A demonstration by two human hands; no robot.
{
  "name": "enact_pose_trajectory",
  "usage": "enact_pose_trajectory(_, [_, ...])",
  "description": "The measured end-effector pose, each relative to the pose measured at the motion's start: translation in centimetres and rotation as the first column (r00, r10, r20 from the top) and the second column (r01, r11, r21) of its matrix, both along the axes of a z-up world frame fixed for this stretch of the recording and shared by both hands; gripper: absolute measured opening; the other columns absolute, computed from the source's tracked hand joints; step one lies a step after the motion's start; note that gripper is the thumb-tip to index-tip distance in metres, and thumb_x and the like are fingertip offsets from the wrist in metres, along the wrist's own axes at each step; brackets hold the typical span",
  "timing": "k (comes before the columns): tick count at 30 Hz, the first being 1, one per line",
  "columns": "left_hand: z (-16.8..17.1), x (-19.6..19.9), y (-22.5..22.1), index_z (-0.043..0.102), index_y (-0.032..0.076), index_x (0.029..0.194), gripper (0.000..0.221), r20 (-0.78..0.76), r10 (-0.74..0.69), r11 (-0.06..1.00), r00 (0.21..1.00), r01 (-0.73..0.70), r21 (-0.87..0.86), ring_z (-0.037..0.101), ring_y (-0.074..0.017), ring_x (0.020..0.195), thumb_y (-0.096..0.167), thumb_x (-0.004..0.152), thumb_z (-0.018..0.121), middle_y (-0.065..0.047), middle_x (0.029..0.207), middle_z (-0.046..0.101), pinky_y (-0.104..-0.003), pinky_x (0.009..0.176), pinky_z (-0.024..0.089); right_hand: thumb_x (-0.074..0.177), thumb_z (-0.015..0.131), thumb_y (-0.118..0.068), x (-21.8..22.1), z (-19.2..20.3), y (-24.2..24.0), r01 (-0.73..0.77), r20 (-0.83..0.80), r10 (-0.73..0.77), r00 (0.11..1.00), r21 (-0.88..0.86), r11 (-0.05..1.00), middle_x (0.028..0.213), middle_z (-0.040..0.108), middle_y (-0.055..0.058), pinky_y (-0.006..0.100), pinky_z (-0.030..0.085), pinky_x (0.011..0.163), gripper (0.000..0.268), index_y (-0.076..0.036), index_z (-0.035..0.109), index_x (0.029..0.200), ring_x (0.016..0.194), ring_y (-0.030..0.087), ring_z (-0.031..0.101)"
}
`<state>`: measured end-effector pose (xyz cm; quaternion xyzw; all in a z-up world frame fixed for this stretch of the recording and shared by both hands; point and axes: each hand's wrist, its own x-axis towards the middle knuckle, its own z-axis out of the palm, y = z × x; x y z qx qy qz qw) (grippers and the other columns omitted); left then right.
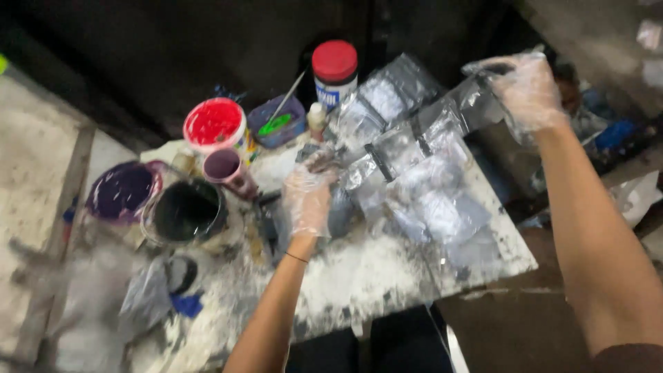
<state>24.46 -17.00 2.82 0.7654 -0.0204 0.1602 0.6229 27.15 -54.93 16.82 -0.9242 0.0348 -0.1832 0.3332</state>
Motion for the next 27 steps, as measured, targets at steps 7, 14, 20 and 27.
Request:
enact_pose_trajectory(7, [0.6, 8.5, -1.7, 0.077, 0.014, 0.081, 0.015, 0.037, 0.218, 0.962, 0.975, -0.221, 0.159, 0.073, -0.013, 0.068, 0.027, 0.073, 0.08, -0.003, 0.079, 0.078, -0.029, 0.06, 0.058, 0.086, 0.059, -0.018, 11.1, 2.6, 2.7, 0.191, -0.225, -0.178, 0.958, 0.038, 0.981, 0.084, 0.073, -0.007, 0.027, 0.049, 0.066, 0.035, -0.038, 0.081, 0.103, 0.074, 0.014, 0.066])
enact_pose_trajectory(14, [6.9, 8.8, -2.1, 0.073, 0.016, 0.116, 0.029, 0.061, 0.099, 0.882, 0.993, -0.116, 0.458, 0.073, -0.0177, 0.087, 0.022, 0.089, 0.064, -0.006, 0.097, 0.076, -0.031, 0.078, 0.055, 0.087, 0.058, -0.016, 24.0, -7.4, -0.9, 0.078, -0.123, -0.098, 0.988, -0.156, 0.985, 0.103, 0.069, 0.011, 0.035, 0.051, 0.083, 0.023, -0.014, 0.075, 0.102, 0.096, 0.027, 0.067])
enact_pose_trajectory(20, [6.8, 7.7, -0.6, 0.064, 0.003, 0.128, 0.036, 0.333, 0.153, 0.783, 0.93, -0.32, 0.533, 0.066, -0.0321, 0.093, 0.015, 0.094, 0.061, -0.016, 0.103, 0.071, -0.044, 0.084, 0.052, 0.102, 0.04, -0.054, 22.5, -9.3, -4.0, 0.01, -0.168, -0.03, 0.985, -0.118, 0.993, 0.127, 0.059, 0.019, 0.044, 0.04, 0.096, 0.06, -0.021, 0.056, 0.149, 0.117, 0.038, 0.056])
enact_pose_trajectory(27, [10.5, 1.9, -0.8, 0.064, 0.004, 0.133, 0.034, 0.537, 0.086, 0.755, 0.839, -0.406, 0.515, 0.069, -0.0301, 0.102, 0.016, 0.101, 0.065, -0.016, 0.117, 0.072, -0.042, 0.095, 0.054, 0.107, 0.055, -0.039, 24.4, -28.5, -27.1, -0.258, 0.39, 0.267, 0.881, 0.87, -0.421, 0.122, 0.075, 0.012, 0.033, 0.05, 0.123, 0.039, -0.005, 0.073, 0.107, 0.131, 0.023, 0.068])
